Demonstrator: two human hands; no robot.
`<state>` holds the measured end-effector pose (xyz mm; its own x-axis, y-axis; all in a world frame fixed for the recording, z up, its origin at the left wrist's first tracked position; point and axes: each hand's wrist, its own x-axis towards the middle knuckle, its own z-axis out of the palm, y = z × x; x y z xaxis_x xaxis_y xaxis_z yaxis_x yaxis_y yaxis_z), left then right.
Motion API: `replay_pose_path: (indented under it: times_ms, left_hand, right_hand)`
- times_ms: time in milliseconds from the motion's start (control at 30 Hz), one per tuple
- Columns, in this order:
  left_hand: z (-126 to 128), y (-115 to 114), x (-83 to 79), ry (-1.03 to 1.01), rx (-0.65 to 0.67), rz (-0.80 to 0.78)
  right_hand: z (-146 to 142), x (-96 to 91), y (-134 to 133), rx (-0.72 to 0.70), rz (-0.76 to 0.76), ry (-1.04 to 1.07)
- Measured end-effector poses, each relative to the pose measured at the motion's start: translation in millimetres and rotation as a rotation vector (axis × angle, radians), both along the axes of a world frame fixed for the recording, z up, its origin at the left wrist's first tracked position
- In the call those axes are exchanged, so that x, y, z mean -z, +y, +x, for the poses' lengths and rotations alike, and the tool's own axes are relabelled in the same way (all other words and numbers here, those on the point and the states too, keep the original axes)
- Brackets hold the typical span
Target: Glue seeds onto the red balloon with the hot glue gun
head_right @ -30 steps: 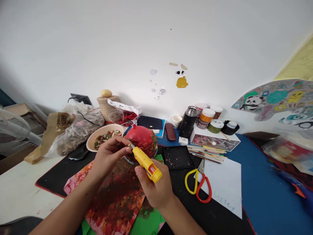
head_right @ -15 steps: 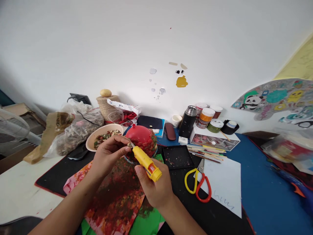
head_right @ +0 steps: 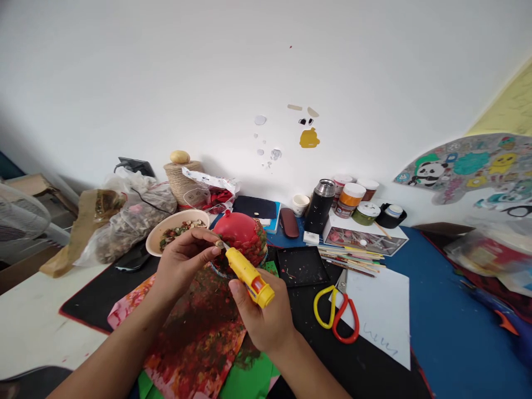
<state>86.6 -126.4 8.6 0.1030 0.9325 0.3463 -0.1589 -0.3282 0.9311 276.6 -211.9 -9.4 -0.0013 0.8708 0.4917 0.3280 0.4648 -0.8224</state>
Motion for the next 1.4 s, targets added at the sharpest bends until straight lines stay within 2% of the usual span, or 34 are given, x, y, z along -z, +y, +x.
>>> replay_pose_path:
  times_ms: [1400]
  left_hand:
    - [-0.8, -0.5, -1.9, 0.008, -0.027, 0.047]
  right_hand:
    - [-2.8, 0.1, 0.3, 0.015, 0.009, -0.046]
